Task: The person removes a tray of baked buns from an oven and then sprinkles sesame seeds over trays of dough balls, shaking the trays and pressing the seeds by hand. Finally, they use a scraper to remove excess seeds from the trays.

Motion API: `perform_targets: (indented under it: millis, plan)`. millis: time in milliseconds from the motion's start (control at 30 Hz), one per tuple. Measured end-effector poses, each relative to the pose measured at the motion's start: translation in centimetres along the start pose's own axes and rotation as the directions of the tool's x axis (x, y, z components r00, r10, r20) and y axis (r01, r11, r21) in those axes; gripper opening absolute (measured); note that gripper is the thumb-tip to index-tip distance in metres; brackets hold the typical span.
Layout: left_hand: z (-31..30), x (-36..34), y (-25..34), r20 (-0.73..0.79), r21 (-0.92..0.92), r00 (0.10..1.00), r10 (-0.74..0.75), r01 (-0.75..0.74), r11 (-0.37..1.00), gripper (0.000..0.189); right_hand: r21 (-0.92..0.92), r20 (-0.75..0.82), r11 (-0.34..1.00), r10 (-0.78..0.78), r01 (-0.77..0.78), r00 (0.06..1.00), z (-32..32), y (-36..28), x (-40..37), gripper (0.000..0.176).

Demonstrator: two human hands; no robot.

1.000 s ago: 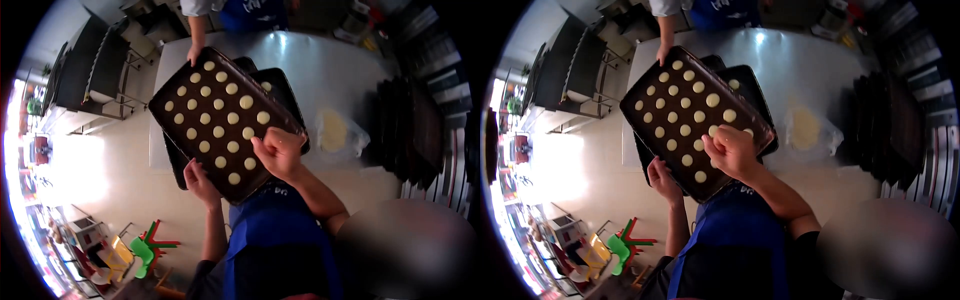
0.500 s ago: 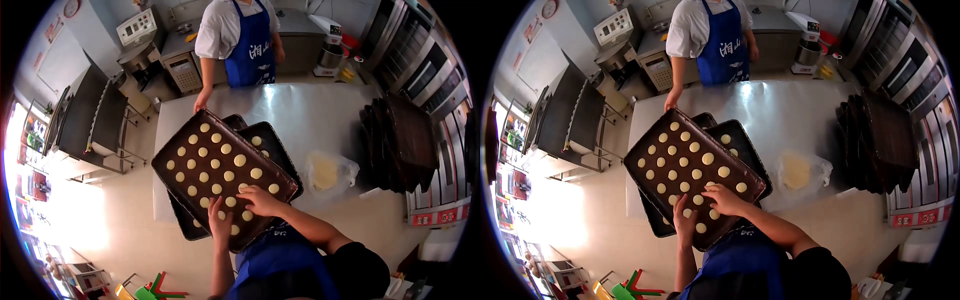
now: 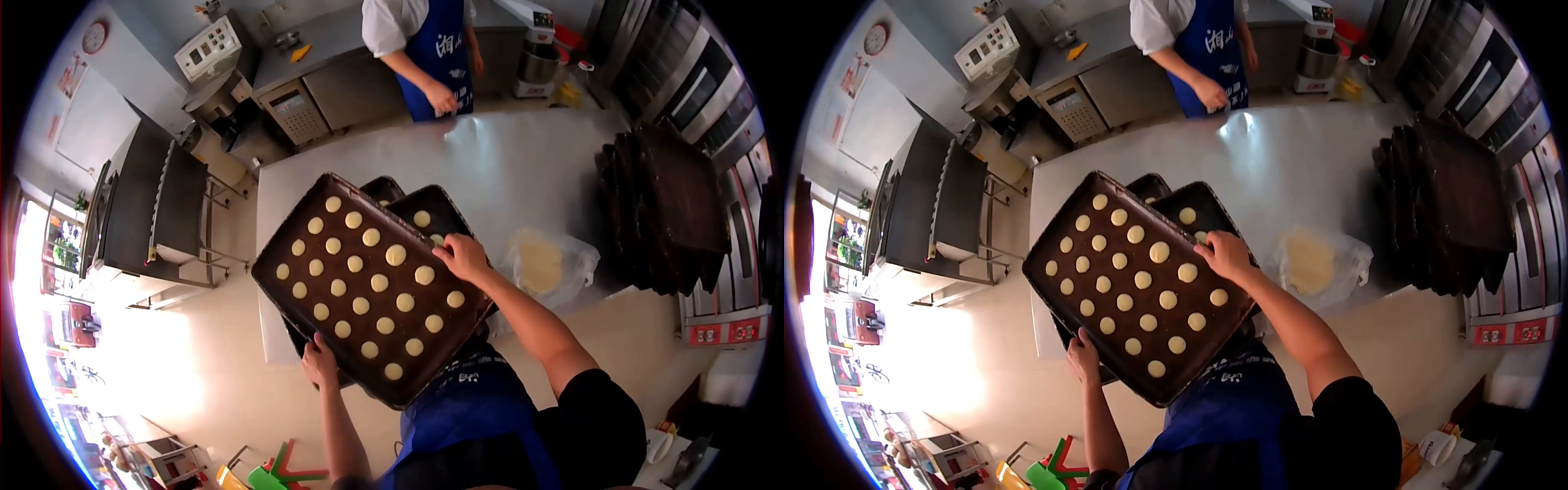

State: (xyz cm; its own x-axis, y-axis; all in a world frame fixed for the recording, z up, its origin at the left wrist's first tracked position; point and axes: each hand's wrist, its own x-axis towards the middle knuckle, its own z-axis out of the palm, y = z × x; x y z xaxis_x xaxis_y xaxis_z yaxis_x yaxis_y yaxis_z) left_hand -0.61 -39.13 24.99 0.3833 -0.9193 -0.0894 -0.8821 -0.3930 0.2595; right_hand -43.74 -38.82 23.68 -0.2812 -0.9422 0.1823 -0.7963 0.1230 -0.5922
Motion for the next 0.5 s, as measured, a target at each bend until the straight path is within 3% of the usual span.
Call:
perform_targets:
  millis: [67, 167, 300, 333, 500]
  plan:
    - [2.2, 0.4, -1.0, -0.218, -0.003, 0.972, 0.081, -0.084, 0.996, 0.057, 0.036, 0.098, 0.991, 0.123, -0.127, 0.988, 0.6, 0.0, 0.5, 0.050]
    - [0.0, -0.2, 0.4, -0.205, -0.121, 0.977, 0.057, -0.083, 0.989, 0.059, 0.022, 0.125, 0.976, 0.213, -0.218, 0.969, 0.6, -1.4, 0.2, 0.062]
    - [-1.9, 2.8, 0.2, -0.159, -0.184, 0.980, 0.123, -0.152, 0.971, 0.064, 0.087, 0.052, 0.947, 0.306, -0.310, 0.951, -1.4, -3.7, -3.2, 0.061]
    - [-2.9, 3.6, 0.8, -0.189, -0.208, 0.964, 0.189, -0.228, 0.951, 0.065, 0.135, 0.013, 0.930, 0.343, -0.341, 0.939, -1.7, -4.6, -5.0, 0.060]
    - [-5.3, 11.7, 2.7, -0.051, -0.101, 0.871, 0.488, -0.491, 0.865, 0.063, 0.265, -0.099, 0.881, 0.430, -0.393, 0.898, -0.7, -9.6, -13.4, 0.055]
